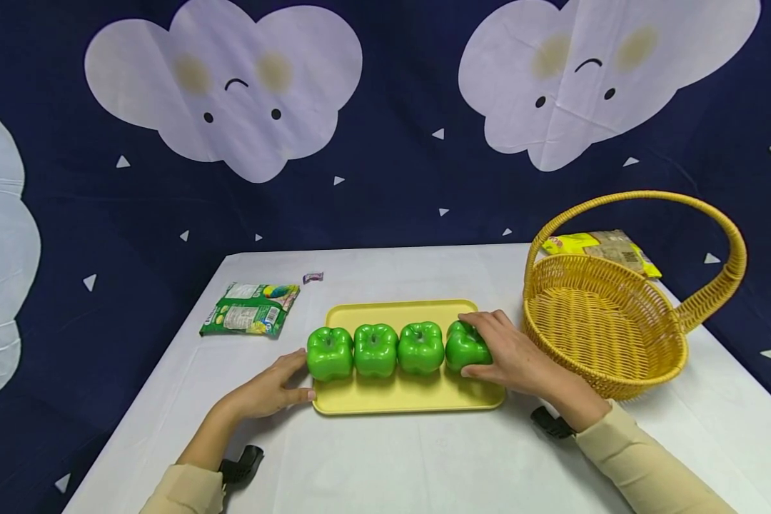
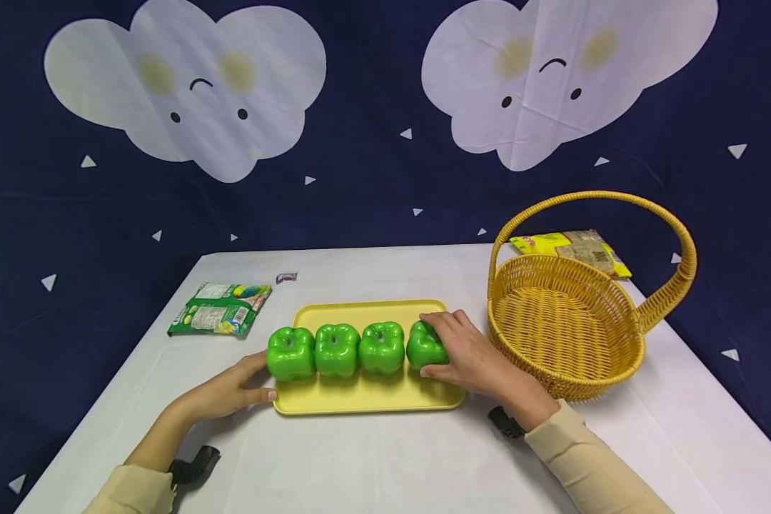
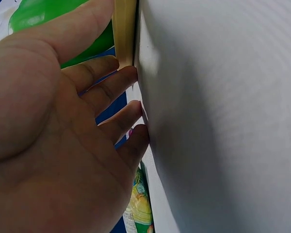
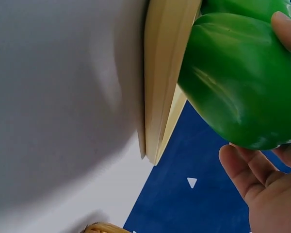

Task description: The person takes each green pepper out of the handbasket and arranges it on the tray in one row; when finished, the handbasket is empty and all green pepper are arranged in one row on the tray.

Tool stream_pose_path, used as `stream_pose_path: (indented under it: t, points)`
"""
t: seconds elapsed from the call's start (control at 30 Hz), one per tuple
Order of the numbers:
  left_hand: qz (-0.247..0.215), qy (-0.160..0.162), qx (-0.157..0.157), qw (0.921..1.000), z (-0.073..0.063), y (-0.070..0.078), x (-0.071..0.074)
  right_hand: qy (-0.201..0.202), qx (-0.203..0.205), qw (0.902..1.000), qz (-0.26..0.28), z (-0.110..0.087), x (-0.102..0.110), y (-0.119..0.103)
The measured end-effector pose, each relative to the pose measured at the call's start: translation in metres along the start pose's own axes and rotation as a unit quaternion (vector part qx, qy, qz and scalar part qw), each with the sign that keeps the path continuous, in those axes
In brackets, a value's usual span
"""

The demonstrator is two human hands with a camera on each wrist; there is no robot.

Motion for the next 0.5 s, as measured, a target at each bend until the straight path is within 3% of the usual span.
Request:
stream_pose_path:
  t: [0.5]
  points:
    - [0.001,-0.002,-0.001,1.0000,-0.0004,0.0010,-0.0001,0.011,0.010,0.9998,0.010,-0.0014,0.0018,0.0018]
Point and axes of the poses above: each hand's wrist, its own z-axis towards the middle knuckle, its own x-axis out of the back of the hand, y = z × x, the point moved 5 cm from there along z, towards the middle knuckle, and after that the axes turned 7 degrees about -z, right-handed, at the moved point
